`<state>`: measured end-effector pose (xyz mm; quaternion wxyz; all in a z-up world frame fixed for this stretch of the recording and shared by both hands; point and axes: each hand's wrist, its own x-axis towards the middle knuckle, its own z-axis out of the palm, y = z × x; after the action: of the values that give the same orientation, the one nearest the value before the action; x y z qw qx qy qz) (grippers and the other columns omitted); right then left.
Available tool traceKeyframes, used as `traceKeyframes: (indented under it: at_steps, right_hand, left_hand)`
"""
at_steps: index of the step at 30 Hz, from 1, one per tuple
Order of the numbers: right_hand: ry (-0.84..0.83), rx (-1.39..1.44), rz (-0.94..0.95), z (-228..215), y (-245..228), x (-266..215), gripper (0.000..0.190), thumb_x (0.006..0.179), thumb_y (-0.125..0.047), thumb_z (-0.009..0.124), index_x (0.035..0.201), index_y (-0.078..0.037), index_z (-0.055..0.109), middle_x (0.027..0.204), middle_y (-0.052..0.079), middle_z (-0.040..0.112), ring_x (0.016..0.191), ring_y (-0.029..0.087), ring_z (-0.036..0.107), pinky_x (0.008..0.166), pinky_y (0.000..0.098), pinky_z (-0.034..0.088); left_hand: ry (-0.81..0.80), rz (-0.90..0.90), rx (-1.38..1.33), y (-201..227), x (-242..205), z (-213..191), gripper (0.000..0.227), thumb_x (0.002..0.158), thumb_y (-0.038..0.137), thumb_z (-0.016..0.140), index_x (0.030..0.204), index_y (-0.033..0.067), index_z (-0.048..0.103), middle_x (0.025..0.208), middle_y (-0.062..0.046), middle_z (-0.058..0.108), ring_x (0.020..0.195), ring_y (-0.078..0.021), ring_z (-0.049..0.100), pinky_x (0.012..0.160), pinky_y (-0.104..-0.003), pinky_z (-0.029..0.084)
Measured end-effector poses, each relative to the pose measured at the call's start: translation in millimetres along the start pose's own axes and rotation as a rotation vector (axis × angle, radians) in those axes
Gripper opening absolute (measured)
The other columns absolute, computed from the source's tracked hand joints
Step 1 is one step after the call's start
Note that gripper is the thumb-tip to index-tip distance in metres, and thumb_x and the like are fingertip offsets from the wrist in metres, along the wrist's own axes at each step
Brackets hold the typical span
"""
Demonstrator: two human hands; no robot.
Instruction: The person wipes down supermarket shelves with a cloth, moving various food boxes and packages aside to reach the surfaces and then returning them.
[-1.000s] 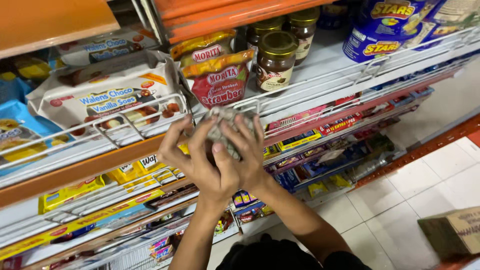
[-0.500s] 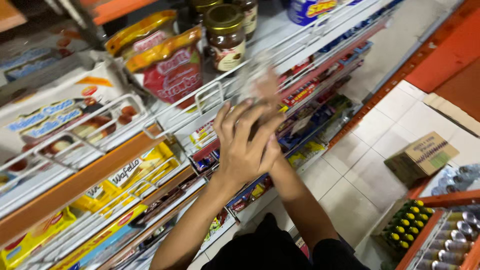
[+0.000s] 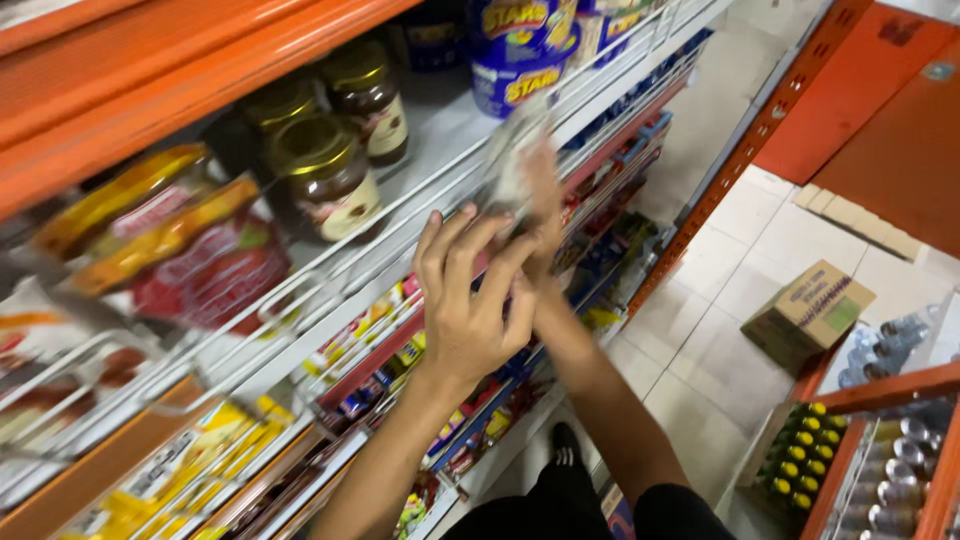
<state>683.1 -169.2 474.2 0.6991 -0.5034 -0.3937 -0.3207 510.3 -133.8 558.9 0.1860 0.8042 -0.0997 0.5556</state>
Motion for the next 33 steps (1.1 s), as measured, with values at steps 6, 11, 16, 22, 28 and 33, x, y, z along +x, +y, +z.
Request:
traceKeyframes:
  at_steps: [6,11,16,22,28,33]
  right_hand:
    - [-0.189,-0.348,-0.354,-66,61,37,0.04,0.11,-0.027,0.052,0.142,-0.005,0.059,0.157,0.02,0.051,0.152,0.04,0.042,0.131,0.0549,0.03]
    - [-0.072,-0.442,-0.49,-140,116,122,0.039,0.099,-0.004,0.069,0.136,0.003,0.06,0.146,0.028,0.055,0.145,0.042,0.049,0.125,0.0543,0.038]
    - [-0.087,-0.526,-0.394,-203,170,182,0.049,0.096,0.001,0.067,0.143,0.002,0.054,0.153,0.029,0.049,0.142,0.042,0.054,0.121,0.0435,0.047]
    - [0.101,-0.6,-0.257,-261,233,238,0.053,0.092,0.002,0.056,0.146,0.0,0.055,0.148,0.022,0.06,0.141,0.037,0.058,0.123,0.0429,0.044]
    - [0.259,-0.583,-0.08,-304,295,279,0.052,0.096,0.006,0.052,0.148,0.002,0.053,0.147,0.023,0.06,0.141,0.036,0.057,0.121,0.0397,0.043]
    - [0.32,-0.503,-0.082,-277,281,251,0.057,0.091,0.01,0.053,0.148,0.007,0.046,0.147,0.027,0.056,0.141,0.037,0.053,0.122,0.0415,0.035]
  left_hand:
    - [0.045,0.021,0.03,-1,40,68,0.034,0.084,0.007,0.069,0.117,0.0115,0.073,0.133,-0.01,0.059,0.136,-0.0344,0.049,0.123,-0.058,0.034]
    - [0.045,0.015,0.068,5,69,132,0.035,0.083,0.006,0.068,0.117,0.0115,0.074,0.133,-0.011,0.061,0.136,-0.0343,0.05,0.122,-0.057,0.034]
    - [-0.005,0.083,0.098,7,98,198,0.03,0.086,0.006,0.069,0.115,0.0102,0.073,0.133,-0.01,0.062,0.135,-0.0317,0.051,0.121,-0.056,0.035]
    - [-0.148,0.113,0.022,-1,125,255,0.023,0.086,0.009,0.069,0.109,0.0054,0.07,0.132,-0.014,0.06,0.133,-0.0348,0.054,0.12,-0.057,0.038]
    - [-0.117,0.122,0.035,-1,135,277,0.017,0.085,0.007,0.069,0.102,0.0059,0.069,0.127,-0.015,0.061,0.13,-0.0353,0.055,0.116,-0.056,0.041]
    - [-0.116,0.127,-0.023,4,145,274,0.02,0.083,0.006,0.069,0.103,0.0028,0.069,0.126,-0.016,0.061,0.123,-0.0359,0.057,0.11,-0.052,0.046]
